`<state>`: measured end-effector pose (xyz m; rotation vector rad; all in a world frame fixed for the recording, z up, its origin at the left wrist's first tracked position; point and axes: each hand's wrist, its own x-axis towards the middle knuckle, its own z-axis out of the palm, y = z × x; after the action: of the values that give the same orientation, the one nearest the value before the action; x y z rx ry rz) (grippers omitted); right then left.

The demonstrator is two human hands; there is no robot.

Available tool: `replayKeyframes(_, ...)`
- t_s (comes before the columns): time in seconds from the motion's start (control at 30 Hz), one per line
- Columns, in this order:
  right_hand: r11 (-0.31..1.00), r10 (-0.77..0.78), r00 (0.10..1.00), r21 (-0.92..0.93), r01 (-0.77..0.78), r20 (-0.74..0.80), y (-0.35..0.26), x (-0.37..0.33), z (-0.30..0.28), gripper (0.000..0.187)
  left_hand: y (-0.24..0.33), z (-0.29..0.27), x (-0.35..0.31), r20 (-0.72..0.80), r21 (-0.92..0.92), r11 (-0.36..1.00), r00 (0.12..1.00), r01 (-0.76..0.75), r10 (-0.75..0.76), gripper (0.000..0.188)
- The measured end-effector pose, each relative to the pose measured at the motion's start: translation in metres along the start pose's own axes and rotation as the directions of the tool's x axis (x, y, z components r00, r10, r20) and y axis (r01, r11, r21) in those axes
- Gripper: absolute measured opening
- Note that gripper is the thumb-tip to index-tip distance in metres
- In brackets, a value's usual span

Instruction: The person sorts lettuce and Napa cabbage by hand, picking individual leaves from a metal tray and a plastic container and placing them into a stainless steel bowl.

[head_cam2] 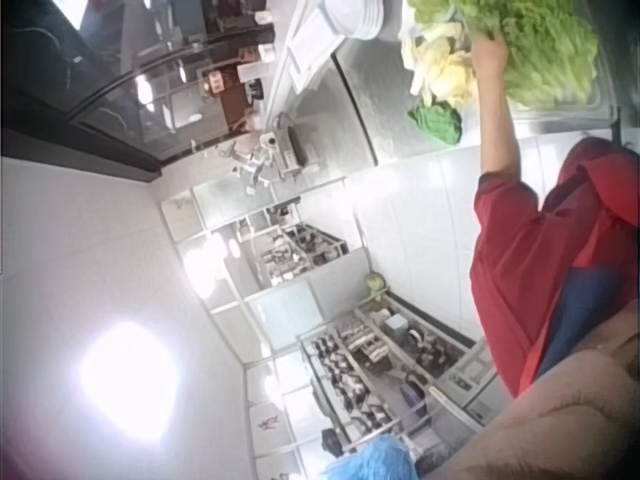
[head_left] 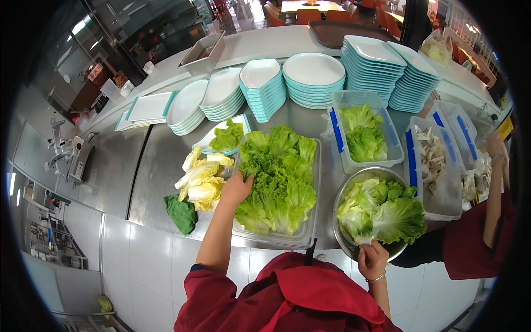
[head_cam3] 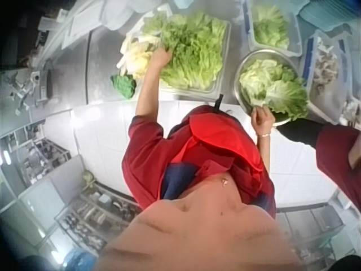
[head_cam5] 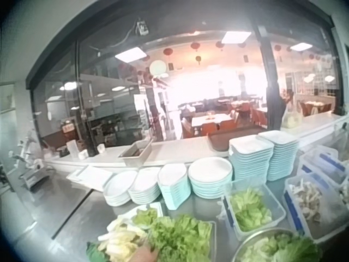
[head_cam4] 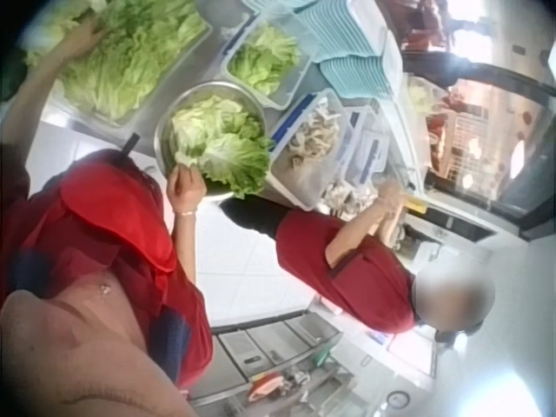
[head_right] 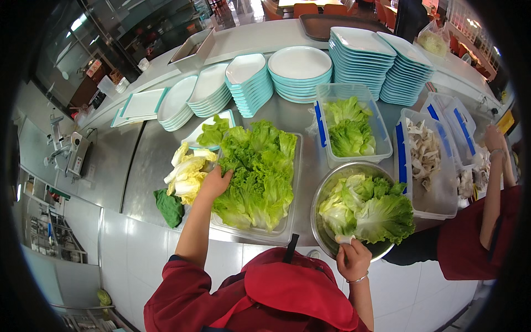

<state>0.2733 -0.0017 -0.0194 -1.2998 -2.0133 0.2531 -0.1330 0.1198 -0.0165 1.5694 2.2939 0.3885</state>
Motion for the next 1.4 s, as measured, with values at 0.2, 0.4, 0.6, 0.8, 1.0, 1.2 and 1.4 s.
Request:
replayKeyframes(0.2, 1.0, -0.009, 1.0, 0.017, 0.009, -0.012, -0.001, 0.002, 0.0, 0.012, 0.005, -0.005, -0.004, -0.039, 0.144, 0.989, 0.999, 0.031, -0.026, 0.044)
replayKeyframes(0.4, 1.0, -0.001, 1.0, 0.011, 0.001, -0.017, -0.002, 0.001, -0.001, 0.012, 0.022, -0.028, -0.001, -0.318, 0.071, 0.992, 0.94, -0.108, 0.125, 0.045)
replayKeyframes(0.6, 1.0, -0.022, 1.0, -0.009, 0.022, -0.021, -0.001, -0.001, -0.004, 0.01, 0.027, -0.009, 0.035, -0.387, 0.009, 0.919, 0.846, -0.394, 0.366, 0.05)
replayKeyframes(0.8, 0.998, -0.05, 0.998, -0.029, 0.048, -0.049, 0.001, -0.002, -0.003, 0.009, 0.032, 0.004, 0.067, -0.267, 0.1, 0.922, 0.882, -0.375, 0.388, 0.053)
replayKeyframes(1.0, 0.996, -0.049, 0.998, -0.072, 0.047, -0.027, 0.004, -0.005, -0.003, 0.01, 0.066, -0.016, 0.067, 0.14, 0.07, 0.937, 0.934, -0.341, 0.329, 0.046)
replayKeyframes(1.2, 0.996, -0.071, 0.995, -0.062, 0.066, -0.071, 0.002, -0.003, -0.004, 0.01, 0.083, -0.002, 0.091, -0.232, 0.176, 0.814, 0.78, -0.554, 0.581, 0.051)
replayKeyframes(1.4, 0.997, -0.062, 0.994, -0.042, 0.058, -0.086, 0.002, -0.003, -0.005, 0.01, 0.104, 0.008, 0.095, 0.02, 0.225, 0.822, 0.846, -0.522, 0.532, 0.047)
